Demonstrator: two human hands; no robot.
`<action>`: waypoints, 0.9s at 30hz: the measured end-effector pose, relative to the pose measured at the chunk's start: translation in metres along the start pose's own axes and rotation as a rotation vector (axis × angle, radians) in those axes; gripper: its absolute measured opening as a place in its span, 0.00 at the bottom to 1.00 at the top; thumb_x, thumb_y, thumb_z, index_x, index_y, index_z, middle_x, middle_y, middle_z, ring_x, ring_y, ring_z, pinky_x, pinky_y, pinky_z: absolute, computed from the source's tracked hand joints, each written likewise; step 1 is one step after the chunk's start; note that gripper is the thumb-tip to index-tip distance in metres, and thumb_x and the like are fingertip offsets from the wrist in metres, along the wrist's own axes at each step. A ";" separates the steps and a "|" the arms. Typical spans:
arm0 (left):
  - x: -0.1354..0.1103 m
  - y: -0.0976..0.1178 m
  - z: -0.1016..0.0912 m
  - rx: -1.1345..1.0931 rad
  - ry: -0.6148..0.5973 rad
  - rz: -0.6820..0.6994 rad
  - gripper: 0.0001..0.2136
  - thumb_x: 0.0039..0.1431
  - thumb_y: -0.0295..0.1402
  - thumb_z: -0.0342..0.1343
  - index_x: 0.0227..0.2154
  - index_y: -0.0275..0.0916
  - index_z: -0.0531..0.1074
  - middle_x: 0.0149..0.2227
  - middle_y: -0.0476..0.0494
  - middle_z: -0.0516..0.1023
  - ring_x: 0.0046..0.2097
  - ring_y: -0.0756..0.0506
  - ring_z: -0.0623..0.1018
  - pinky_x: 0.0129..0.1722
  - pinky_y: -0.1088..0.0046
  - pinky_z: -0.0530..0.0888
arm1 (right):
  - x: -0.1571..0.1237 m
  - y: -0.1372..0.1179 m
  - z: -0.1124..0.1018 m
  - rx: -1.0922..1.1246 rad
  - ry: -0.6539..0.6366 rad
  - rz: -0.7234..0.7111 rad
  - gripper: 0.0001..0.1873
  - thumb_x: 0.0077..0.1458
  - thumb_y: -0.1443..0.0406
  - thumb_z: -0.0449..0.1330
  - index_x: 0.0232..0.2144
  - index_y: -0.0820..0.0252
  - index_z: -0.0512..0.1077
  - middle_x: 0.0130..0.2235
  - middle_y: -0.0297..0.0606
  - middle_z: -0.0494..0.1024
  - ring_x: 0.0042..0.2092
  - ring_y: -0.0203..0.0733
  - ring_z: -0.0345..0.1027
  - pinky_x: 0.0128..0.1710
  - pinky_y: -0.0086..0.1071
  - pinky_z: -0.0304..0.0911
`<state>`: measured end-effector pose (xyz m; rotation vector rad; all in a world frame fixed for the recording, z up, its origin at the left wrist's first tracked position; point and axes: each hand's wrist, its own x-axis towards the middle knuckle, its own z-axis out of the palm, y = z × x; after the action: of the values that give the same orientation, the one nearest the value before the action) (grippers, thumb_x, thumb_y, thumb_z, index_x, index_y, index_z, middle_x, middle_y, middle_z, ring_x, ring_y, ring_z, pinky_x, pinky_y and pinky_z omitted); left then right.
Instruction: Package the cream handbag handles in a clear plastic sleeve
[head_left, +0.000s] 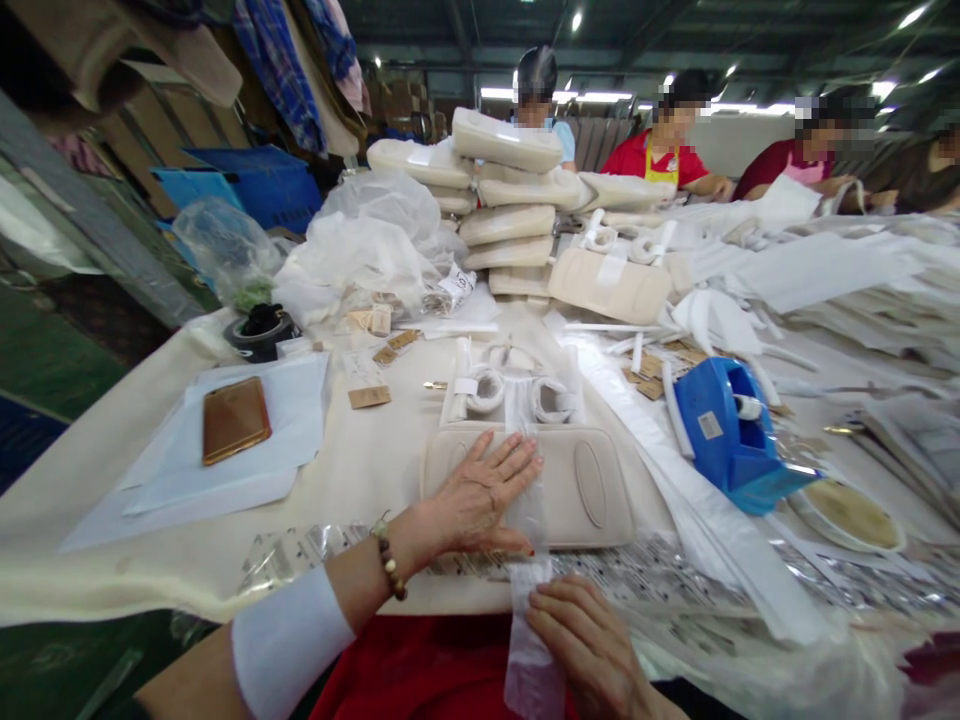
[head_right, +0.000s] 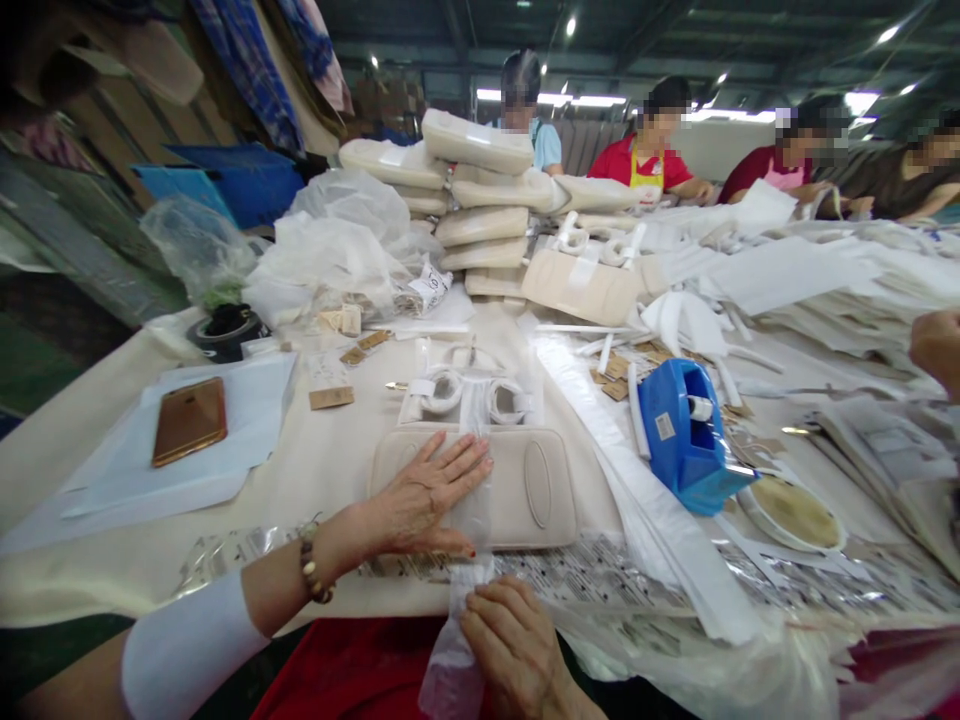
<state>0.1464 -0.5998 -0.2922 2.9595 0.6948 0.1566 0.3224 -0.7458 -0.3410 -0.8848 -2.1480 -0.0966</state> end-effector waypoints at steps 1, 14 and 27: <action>0.000 -0.001 0.001 0.000 0.002 -0.002 0.45 0.49 0.59 0.56 0.62 0.30 0.52 0.65 0.28 0.51 0.66 0.33 0.51 0.63 0.46 0.46 | 0.001 -0.002 0.000 0.017 0.011 0.010 0.16 0.62 0.72 0.44 0.40 0.64 0.72 0.32 0.43 0.82 0.37 0.40 0.76 0.41 0.36 0.71; 0.002 -0.002 0.004 0.028 0.036 -0.003 0.46 0.48 0.57 0.58 0.62 0.30 0.53 0.65 0.28 0.53 0.66 0.33 0.52 0.63 0.47 0.48 | 0.013 -0.015 0.002 0.060 0.080 0.007 0.15 0.63 0.72 0.45 0.35 0.64 0.72 0.28 0.39 0.80 0.31 0.39 0.73 0.39 0.35 0.69; 0.000 -0.002 0.010 0.016 0.060 0.035 0.39 0.55 0.48 0.55 0.63 0.33 0.50 0.66 0.28 0.49 0.67 0.32 0.48 0.63 0.45 0.46 | 0.109 0.071 -0.027 0.082 -0.012 0.086 0.12 0.62 0.66 0.53 0.28 0.59 0.73 0.27 0.36 0.76 0.31 0.37 0.68 0.31 0.31 0.63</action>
<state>0.1465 -0.5992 -0.3024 2.9944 0.6547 0.2439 0.3361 -0.6403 -0.2611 -0.9302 -2.1061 0.0390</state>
